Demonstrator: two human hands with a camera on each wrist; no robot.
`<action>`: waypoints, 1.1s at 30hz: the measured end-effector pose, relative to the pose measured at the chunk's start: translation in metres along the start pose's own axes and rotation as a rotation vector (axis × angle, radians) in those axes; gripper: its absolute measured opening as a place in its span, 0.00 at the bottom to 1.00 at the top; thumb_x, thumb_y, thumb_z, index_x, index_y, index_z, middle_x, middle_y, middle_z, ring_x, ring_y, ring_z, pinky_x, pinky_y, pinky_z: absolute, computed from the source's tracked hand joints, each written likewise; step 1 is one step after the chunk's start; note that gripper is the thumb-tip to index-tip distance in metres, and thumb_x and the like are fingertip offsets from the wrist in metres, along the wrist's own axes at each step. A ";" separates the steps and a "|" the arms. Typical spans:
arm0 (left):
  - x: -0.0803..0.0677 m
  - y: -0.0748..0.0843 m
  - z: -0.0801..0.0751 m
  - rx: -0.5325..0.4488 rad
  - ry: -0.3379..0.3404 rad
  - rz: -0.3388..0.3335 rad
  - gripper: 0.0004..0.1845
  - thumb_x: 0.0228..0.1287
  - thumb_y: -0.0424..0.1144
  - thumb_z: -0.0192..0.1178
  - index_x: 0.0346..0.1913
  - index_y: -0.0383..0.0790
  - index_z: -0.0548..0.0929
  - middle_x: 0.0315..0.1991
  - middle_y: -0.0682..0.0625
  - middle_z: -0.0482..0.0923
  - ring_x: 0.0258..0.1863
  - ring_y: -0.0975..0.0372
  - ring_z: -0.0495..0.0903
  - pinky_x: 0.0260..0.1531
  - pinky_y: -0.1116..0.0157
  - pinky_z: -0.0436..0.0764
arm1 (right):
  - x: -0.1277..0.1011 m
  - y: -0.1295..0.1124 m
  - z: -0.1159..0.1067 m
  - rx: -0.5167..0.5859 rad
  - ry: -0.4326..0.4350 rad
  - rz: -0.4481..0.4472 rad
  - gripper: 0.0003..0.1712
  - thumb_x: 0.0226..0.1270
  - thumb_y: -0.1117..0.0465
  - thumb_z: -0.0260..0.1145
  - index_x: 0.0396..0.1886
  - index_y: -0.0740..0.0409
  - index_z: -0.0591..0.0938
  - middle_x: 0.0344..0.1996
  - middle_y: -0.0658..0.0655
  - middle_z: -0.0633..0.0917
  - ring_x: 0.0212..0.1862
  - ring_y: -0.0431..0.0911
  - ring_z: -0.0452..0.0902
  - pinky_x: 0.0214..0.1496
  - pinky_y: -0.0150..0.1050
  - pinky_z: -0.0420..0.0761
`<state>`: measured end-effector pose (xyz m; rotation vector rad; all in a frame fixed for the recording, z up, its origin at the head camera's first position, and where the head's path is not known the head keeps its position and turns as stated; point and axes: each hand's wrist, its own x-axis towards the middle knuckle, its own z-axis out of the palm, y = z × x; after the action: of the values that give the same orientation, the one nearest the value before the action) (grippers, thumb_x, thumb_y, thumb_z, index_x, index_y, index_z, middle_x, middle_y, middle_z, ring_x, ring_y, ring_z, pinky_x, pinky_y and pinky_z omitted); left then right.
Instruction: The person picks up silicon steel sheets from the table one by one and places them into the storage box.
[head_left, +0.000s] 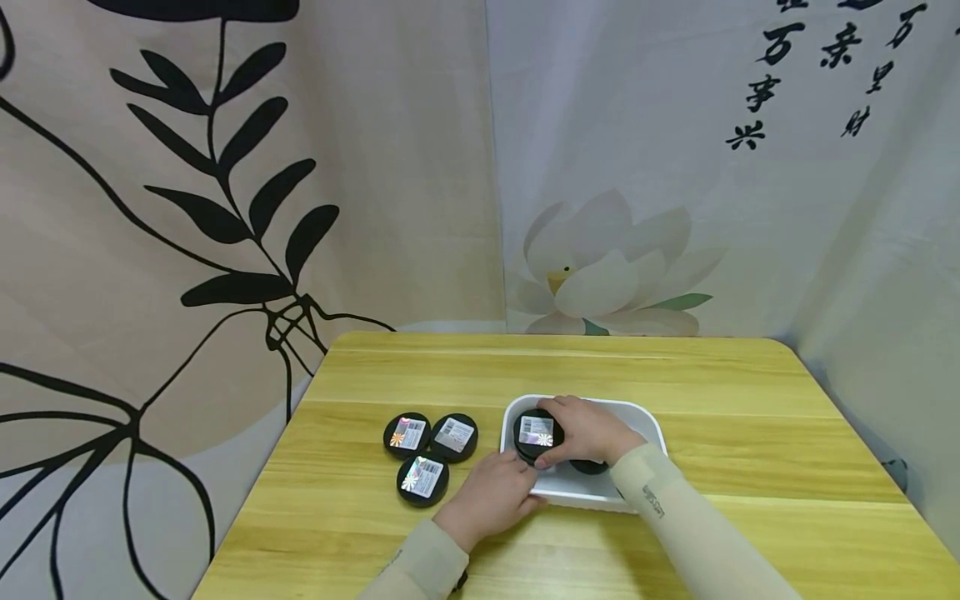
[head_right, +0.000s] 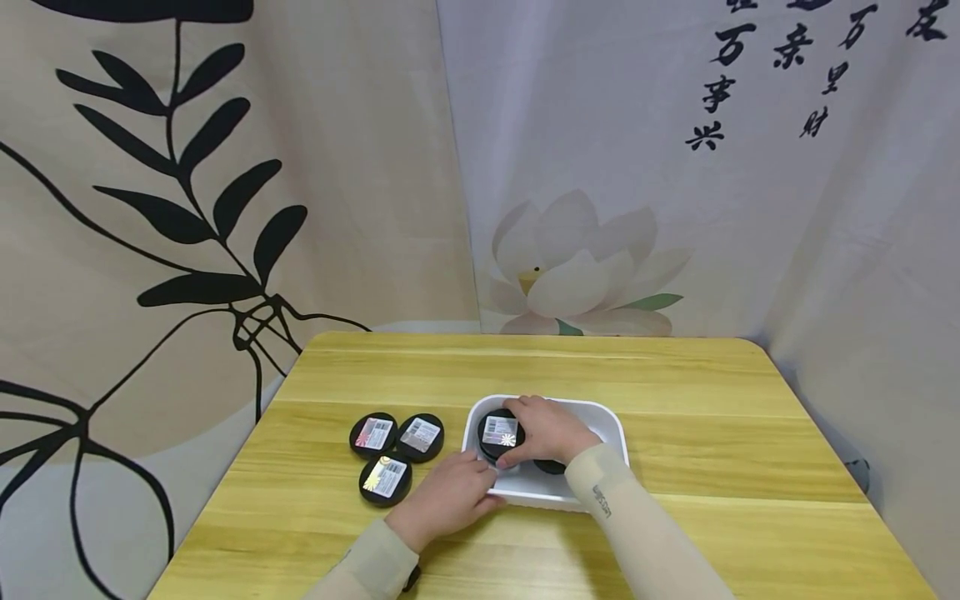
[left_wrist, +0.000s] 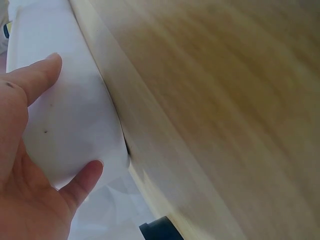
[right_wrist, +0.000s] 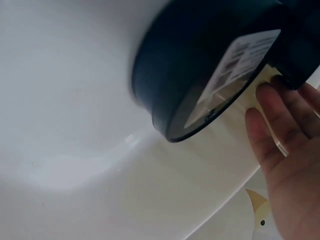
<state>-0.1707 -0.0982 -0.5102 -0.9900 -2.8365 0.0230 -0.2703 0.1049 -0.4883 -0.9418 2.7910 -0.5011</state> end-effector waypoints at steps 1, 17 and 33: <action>0.000 0.000 0.000 0.001 0.000 0.000 0.18 0.69 0.62 0.58 0.36 0.52 0.85 0.42 0.61 0.86 0.43 0.65 0.77 0.52 0.65 0.77 | 0.000 0.000 -0.001 0.004 0.001 0.000 0.55 0.44 0.26 0.75 0.69 0.48 0.73 0.58 0.53 0.82 0.57 0.47 0.78 0.62 0.50 0.78; 0.000 0.000 -0.001 0.005 0.015 -0.002 0.19 0.68 0.62 0.58 0.32 0.51 0.82 0.37 0.60 0.85 0.41 0.65 0.77 0.46 0.66 0.76 | -0.008 -0.009 -0.033 0.052 0.049 0.011 0.48 0.59 0.27 0.66 0.68 0.55 0.75 0.55 0.57 0.84 0.56 0.51 0.81 0.61 0.54 0.79; 0.000 -0.001 0.004 -0.006 0.006 -0.004 0.18 0.68 0.61 0.59 0.32 0.51 0.82 0.36 0.60 0.84 0.40 0.65 0.76 0.46 0.66 0.76 | -0.020 -0.006 -0.046 0.149 0.097 0.043 0.44 0.62 0.31 0.66 0.69 0.53 0.75 0.59 0.58 0.82 0.59 0.52 0.78 0.61 0.56 0.78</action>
<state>-0.1720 -0.0988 -0.5137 -0.9841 -2.8351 0.0112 -0.2626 0.1252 -0.4424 -0.8458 2.8043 -0.7558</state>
